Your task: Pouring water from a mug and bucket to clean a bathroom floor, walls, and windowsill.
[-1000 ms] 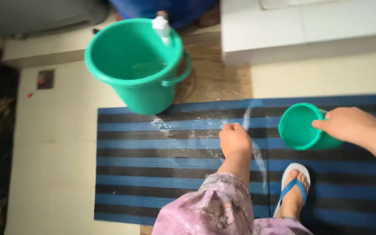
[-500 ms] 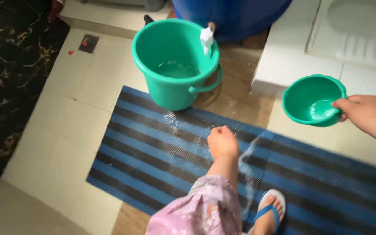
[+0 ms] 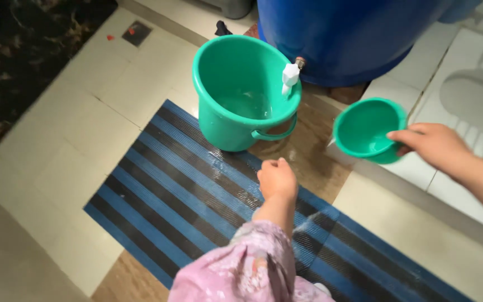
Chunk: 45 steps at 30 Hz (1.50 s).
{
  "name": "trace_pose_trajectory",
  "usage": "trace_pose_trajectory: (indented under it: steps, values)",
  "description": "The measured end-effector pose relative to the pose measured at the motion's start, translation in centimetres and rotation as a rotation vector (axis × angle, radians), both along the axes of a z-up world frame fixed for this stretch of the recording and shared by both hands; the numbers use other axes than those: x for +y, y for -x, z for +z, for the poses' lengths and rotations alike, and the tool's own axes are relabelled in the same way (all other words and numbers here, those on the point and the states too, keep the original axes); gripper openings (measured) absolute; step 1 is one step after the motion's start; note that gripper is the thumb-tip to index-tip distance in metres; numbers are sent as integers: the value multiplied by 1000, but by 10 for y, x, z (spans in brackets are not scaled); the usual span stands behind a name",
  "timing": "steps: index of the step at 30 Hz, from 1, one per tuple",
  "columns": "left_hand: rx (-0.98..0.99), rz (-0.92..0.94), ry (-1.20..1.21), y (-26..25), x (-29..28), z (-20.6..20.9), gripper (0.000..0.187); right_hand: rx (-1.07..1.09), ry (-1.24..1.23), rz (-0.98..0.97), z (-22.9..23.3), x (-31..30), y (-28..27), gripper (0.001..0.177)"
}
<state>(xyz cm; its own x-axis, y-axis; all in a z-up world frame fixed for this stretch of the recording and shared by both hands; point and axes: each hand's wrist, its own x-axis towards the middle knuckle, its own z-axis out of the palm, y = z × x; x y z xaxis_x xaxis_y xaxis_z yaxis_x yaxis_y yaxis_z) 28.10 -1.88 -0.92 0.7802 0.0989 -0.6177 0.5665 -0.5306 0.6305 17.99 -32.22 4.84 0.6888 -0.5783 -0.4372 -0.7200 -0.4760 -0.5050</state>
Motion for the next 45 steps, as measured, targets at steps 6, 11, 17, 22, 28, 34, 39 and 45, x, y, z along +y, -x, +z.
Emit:
trace_pose_trajectory:
  steps: [6,11,17,22,28,34,39,45]
  values:
    - [-42,-25,-45,-61,-20,-2,58,80,108,165,3,31,-77,44]
    - [7,-19,-164,-103,-28,10,72,106,211,290,-47,21,-135,47]
    - [-41,313,-165,-154,-19,15,81,78,443,334,-80,-1,-174,46]
    - [-54,392,-186,-186,11,-1,64,-227,214,437,-189,-107,-147,41]
    - [4,321,0,-185,17,-12,60,-223,145,517,-186,-101,-149,30]
    - [-28,389,53,-162,16,-10,66,-164,35,380,-50,103,-248,36]
    - [-91,334,11,-144,13,-8,62,70,504,730,-129,146,-295,51]
    - [1,282,43,-134,16,10,65,139,879,1318,-202,164,-312,36]
